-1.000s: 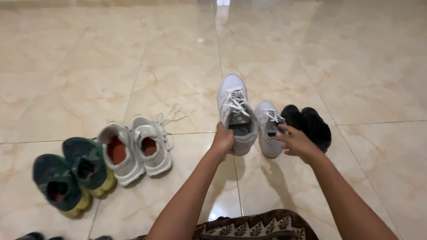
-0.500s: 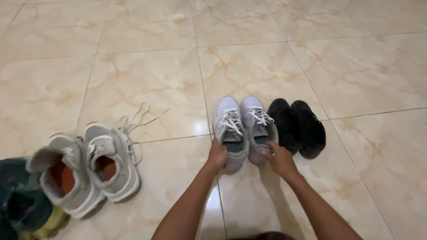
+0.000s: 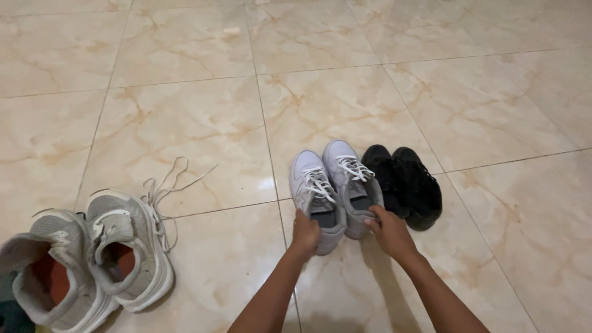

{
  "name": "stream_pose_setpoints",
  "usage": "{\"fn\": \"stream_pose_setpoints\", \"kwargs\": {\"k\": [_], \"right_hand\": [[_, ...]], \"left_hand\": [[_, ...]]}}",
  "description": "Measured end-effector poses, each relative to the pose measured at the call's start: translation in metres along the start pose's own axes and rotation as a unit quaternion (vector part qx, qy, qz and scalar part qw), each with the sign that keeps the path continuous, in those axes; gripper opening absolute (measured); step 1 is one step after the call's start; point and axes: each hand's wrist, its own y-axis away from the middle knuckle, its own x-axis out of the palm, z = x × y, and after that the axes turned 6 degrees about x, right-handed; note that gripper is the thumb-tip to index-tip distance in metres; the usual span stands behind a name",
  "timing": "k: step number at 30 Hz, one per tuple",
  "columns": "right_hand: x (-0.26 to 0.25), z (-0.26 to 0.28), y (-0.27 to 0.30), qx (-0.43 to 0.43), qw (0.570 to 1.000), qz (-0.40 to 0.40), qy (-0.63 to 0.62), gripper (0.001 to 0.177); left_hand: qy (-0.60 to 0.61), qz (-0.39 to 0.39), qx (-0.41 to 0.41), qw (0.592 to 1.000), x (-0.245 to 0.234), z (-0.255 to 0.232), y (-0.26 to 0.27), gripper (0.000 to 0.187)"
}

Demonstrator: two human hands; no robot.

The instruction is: The person sits on the floor and laces a white sneaker, then moves to a second white sneaker and laces it. The person threads the laces through the eyelets and ties them into a bow.

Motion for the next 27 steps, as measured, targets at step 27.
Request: {"fn": "stream_pose_setpoints", "kwargs": {"k": [27], "right_hand": [[-0.015,0.355,0.169,-0.269,0.961,0.028,-0.062,0.059]], "left_hand": [[0.007,-0.109,0.146,0.983,-0.408,-0.162,0.227,0.070]]}}
